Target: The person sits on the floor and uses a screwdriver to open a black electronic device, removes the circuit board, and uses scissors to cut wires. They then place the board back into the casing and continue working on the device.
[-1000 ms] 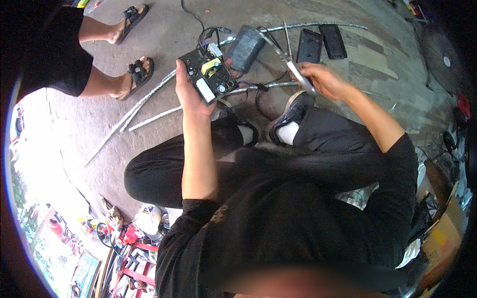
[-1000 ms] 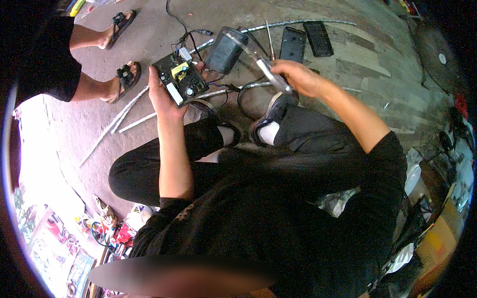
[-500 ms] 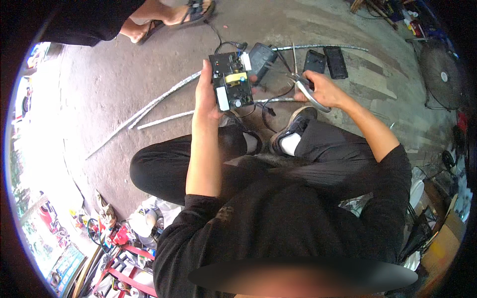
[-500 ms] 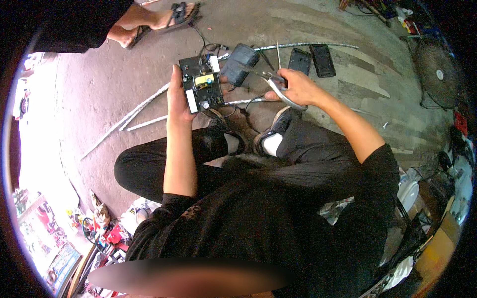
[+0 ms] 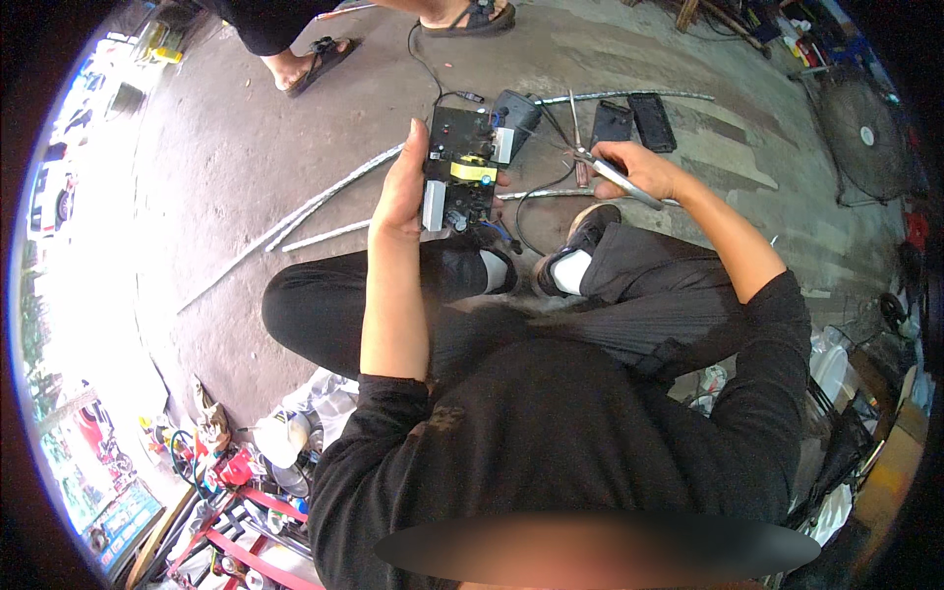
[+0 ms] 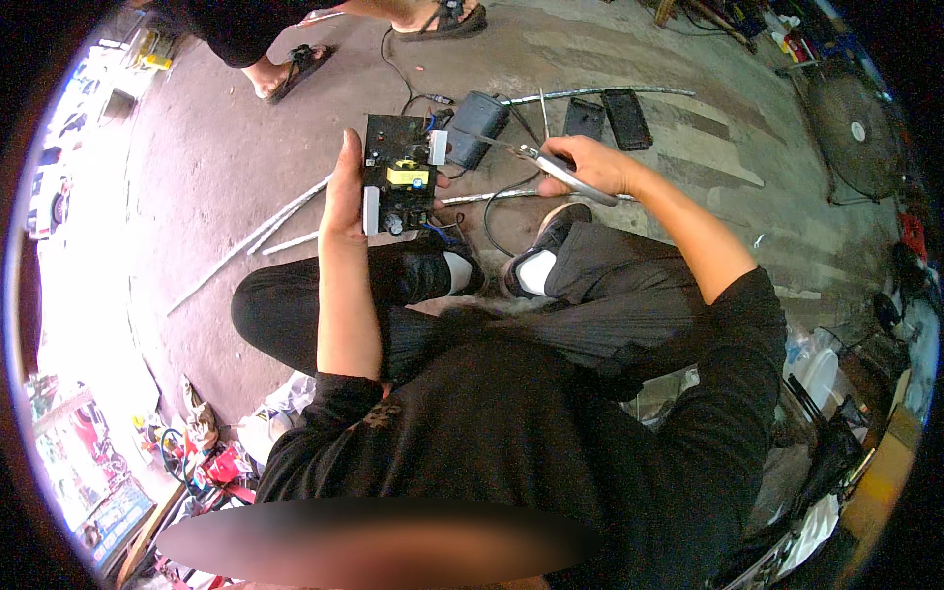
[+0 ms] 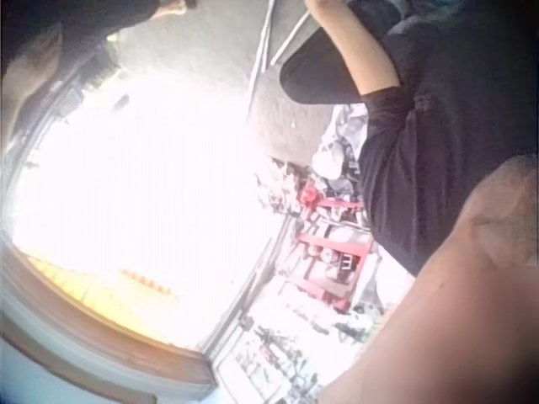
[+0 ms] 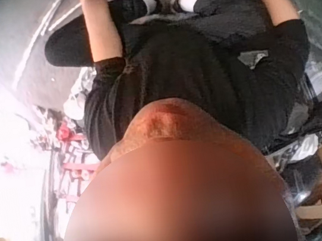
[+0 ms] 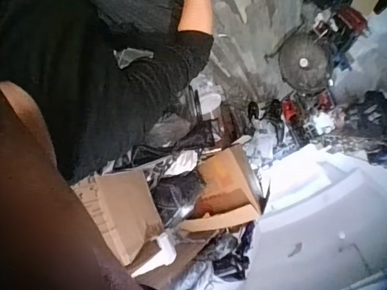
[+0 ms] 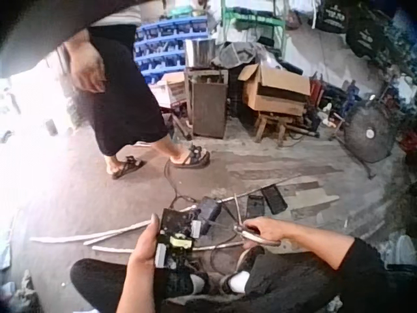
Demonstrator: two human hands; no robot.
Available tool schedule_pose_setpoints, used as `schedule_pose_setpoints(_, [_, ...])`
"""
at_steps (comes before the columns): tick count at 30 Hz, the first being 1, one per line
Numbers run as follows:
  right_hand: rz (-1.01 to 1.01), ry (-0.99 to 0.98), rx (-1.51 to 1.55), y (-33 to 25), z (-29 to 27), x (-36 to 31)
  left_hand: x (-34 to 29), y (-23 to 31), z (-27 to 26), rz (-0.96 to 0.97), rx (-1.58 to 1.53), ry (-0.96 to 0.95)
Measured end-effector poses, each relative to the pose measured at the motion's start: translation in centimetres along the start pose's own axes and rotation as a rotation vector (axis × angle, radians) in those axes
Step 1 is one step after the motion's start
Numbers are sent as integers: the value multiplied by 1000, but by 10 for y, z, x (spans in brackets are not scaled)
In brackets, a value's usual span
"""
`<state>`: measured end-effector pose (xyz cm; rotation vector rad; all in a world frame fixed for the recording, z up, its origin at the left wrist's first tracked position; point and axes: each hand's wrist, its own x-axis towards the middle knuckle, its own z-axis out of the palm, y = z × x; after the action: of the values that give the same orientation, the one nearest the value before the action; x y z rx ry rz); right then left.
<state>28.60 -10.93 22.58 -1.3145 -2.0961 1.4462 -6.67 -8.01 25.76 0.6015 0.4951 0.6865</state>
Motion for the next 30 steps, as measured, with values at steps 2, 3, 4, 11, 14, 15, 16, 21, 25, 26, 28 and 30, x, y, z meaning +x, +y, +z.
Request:
schedule_pose_setpoints(2, [-31, 10, 38, -5, 2, 2, -2, 3, -7, -20, 33, -4])
schedule_pose_setpoints(3, [-23, 15, 31, -12, 3, 4, -3, 2, -9, -42, 47, -10])
schedule_pose_setpoints(4, [-15, 20, 23, -16, 4, 5, -2, 1, -10, -48, 55, -26])
schedule_pose_setpoints(11, [-103, 91, -189, -25, -1, 3, 1, -6, -16, -46, 150, 12])
schedule_pose_setpoints(14, [-101, 104, -169, -31, 1, 3, 4, -10, -21, -41, 140, -4])
schedule_pose_setpoints(15, [-111, 109, -163, -30, 1, 3, 4, -9, -18, -54, 127, -51])
schedule_pose_setpoints(16, [-122, 114, -158, -30, 0, 3, 3, -7, -16, -67, 112, -97])
schedule_pose_setpoints(21, [-241, 160, -221, -34, 0, 2, -3, -7, -7, -83, -58, -90])
schedule_pose_setpoints(25, [-259, 110, -222, -31, -4, 2, -1, -9, -9, -92, -66, -134])
schedule_pose_setpoints(26, [-241, 98, -244, -36, -4, 3, -1, -11, -15, -80, -16, -86])
schedule_pose_setpoints(28, [-207, 75, -287, -47, -4, 4, -2, -13, -31, -55, 84, 12])
schedule_pose_setpoints(30, [-275, 170, -351, -47, -4, 2, -3, -7, -25, -75, 152, -14])
